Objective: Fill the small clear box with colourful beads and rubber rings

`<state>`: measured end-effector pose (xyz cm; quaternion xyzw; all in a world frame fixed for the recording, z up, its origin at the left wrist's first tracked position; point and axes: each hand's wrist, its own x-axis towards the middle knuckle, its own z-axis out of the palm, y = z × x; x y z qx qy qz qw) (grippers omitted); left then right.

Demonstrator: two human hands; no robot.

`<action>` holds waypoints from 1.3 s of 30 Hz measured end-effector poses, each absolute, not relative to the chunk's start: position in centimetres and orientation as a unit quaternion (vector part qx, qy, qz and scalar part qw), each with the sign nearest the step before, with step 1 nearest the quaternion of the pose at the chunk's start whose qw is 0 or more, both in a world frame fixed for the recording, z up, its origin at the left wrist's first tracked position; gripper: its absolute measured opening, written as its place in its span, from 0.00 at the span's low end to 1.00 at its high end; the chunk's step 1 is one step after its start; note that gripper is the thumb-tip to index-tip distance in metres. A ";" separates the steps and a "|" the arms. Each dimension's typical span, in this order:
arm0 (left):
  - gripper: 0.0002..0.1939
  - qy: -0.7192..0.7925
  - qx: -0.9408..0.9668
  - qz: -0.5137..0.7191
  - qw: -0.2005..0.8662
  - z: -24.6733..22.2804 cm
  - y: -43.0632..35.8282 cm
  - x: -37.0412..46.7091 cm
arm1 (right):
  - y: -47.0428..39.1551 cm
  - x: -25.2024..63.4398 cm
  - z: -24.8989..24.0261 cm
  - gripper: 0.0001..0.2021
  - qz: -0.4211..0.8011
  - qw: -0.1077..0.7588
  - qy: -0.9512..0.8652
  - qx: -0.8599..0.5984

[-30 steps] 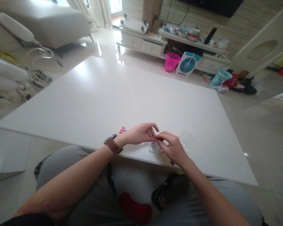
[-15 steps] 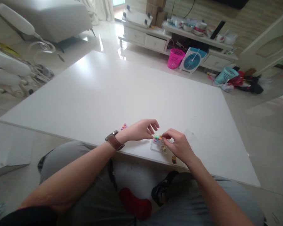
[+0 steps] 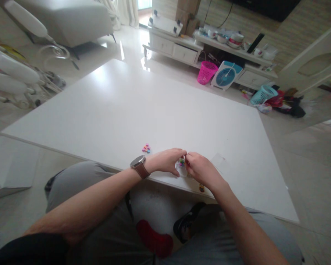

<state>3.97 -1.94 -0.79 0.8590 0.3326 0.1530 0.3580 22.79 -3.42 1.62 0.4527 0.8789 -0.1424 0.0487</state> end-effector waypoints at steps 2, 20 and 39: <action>0.22 0.339 0.857 0.152 0.358 -0.8 -1.9 4.0 | -3.2 22.3 2.0 0.10 -0.139 0.067 0.884 0.440; 0.28 0.343 0.845 0.149 0.384 -0.8 -2.1 4.1 | -3.8 21.2 3.2 0.17 -0.124 0.154 0.884 0.424; 0.27 0.345 0.851 0.142 0.370 -0.8 -2.8 4.9 | -3.2 21.4 3.7 0.11 -0.144 0.189 0.851 0.469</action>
